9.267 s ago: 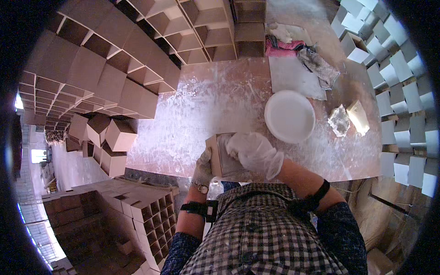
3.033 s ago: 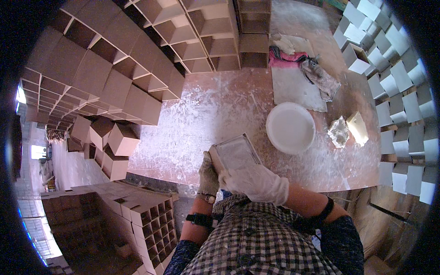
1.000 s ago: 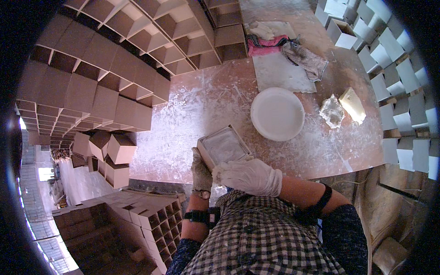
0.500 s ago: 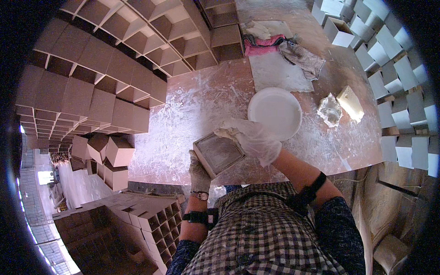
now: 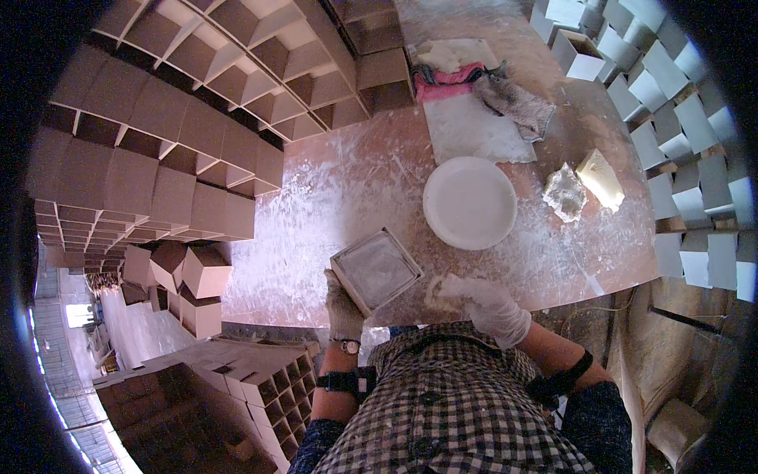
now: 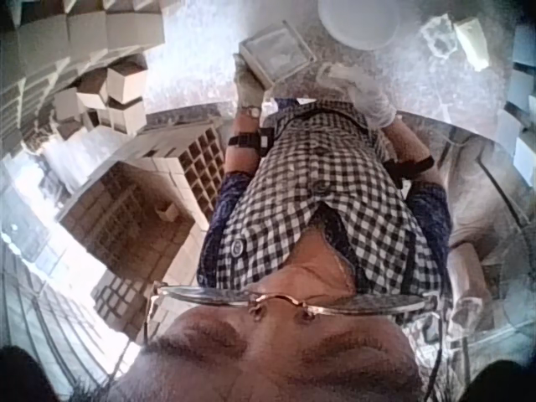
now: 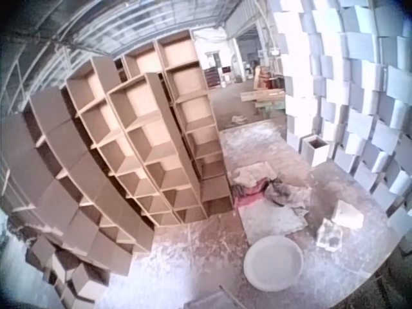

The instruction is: Applying adhesive paste to the edges of wooden box components and assembling them.

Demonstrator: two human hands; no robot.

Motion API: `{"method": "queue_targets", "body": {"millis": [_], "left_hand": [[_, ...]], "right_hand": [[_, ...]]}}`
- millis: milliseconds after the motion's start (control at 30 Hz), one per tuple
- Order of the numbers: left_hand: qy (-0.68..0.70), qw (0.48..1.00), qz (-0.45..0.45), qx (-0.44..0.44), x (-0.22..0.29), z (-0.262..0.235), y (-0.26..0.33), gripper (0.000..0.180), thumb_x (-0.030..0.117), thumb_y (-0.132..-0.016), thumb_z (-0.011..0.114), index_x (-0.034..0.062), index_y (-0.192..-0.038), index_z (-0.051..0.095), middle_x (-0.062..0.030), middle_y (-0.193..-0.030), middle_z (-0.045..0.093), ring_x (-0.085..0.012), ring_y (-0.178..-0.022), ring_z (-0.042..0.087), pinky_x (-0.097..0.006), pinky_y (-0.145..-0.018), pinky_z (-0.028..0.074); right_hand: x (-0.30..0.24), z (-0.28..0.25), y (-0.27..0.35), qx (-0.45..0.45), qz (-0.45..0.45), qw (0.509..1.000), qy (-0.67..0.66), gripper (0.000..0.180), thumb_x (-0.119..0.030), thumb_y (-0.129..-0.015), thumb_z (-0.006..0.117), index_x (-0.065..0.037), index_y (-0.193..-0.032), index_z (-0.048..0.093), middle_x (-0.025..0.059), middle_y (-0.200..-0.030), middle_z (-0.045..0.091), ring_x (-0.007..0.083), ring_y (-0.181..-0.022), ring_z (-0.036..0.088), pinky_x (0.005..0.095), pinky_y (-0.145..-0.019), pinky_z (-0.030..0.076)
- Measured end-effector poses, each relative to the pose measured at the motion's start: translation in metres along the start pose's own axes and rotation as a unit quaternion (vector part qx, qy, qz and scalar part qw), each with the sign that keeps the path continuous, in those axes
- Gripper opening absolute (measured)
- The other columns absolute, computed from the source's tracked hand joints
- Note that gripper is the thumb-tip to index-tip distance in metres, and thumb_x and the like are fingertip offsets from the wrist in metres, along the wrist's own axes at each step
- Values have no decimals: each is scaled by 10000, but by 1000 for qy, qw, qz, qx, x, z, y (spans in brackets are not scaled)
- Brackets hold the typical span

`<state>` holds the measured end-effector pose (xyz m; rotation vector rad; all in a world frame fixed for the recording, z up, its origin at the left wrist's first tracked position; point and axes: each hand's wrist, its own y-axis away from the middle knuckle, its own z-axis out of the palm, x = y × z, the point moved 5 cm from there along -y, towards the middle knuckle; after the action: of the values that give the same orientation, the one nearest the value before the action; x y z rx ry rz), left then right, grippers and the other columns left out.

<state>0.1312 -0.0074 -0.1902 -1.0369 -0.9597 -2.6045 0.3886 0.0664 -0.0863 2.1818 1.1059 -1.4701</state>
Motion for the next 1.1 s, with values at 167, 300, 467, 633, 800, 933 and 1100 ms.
{"method": "queue_targets", "body": {"millis": [167, 300, 467, 633, 800, 933, 1100], "left_hand": [[10, 1000, -3, 17, 12, 22, 11, 672, 559, -856, 520, 19, -1252, 467, -143, -1220, 518, -287, -1094, 533, -440, -922, 458], [-54, 997, 41, 23, 36, 35, 21, 584, 518, -847, 569, 22, -1154, 545, -119, -1104, 587, -250, -994, 585, -406, -855, 491], [-109, 991, 69, 35, 65, 39, 30, 578, 515, -821, 608, 26, -1123, 555, -97, -1035, 601, -227, -892, 605, -379, -783, 513], [-120, 990, 64, 41, 68, 37, 32, 672, 551, -779, 637, 18, -1173, 527, -115, -1075, 584, -258, -946, 595, -406, -816, 507], [-69, 994, 66, 57, 73, 36, 40, 604, 523, -814, 612, 43, -1172, 533, -110, -1067, 586, -247, -927, 599, -402, -811, 510], [-74, 990, 103, 66, 89, 27, 46, 566, 491, -782, 665, 35, -1106, 579, -88, -1045, 604, -225, -910, 599, -383, -816, 504], [-94, 988, 115, 38, 90, 37, 60, 525, 473, -796, 661, 34, -1076, 592, -76, -1011, 616, -200, -892, 602, -351, -798, 507]], "right_hand": [[-12, -22, -20, 132, 38, 971, -194, 335, 64, -824, 577, -55, -1136, 546, 93, -1078, 613, 167, -977, 594, 263, -863, 480], [-4, -24, -28, 165, 276, 874, -364, 355, 75, -812, 580, 2, -1154, 520, 54, -1024, 599, 130, -927, 581, 234, -819, 477], [13, -22, -29, 162, 290, 840, -429, 372, 58, -798, 548, 6, -1166, 521, 51, -1051, 573, 134, -956, 554, 241, -845, 449], [-15, -8, -60, 147, 194, 917, -316, 286, 7, -812, 643, -15, -1084, 557, 25, -953, 595, 80, -897, 555, 205, -762, 470], [0, 6, -59, 184, 175, 880, -402, 239, -28, -835, 638, -42, -1063, 569, 26, -977, 602, 89, -900, 562, 224, -741, 486], [17, -4, -53, 254, 199, 864, -388, 238, -89, -854, 640, -50, -1075, 561, 23, -988, 591, 93, -866, 561, 234, -704, 488], [-11, 10, -75, 198, 197, 869, -408, 260, -119, -844, 659, -49, -1075, 563, 5, -926, 557, 75, -794, 527, 214, -663, 462]]}}
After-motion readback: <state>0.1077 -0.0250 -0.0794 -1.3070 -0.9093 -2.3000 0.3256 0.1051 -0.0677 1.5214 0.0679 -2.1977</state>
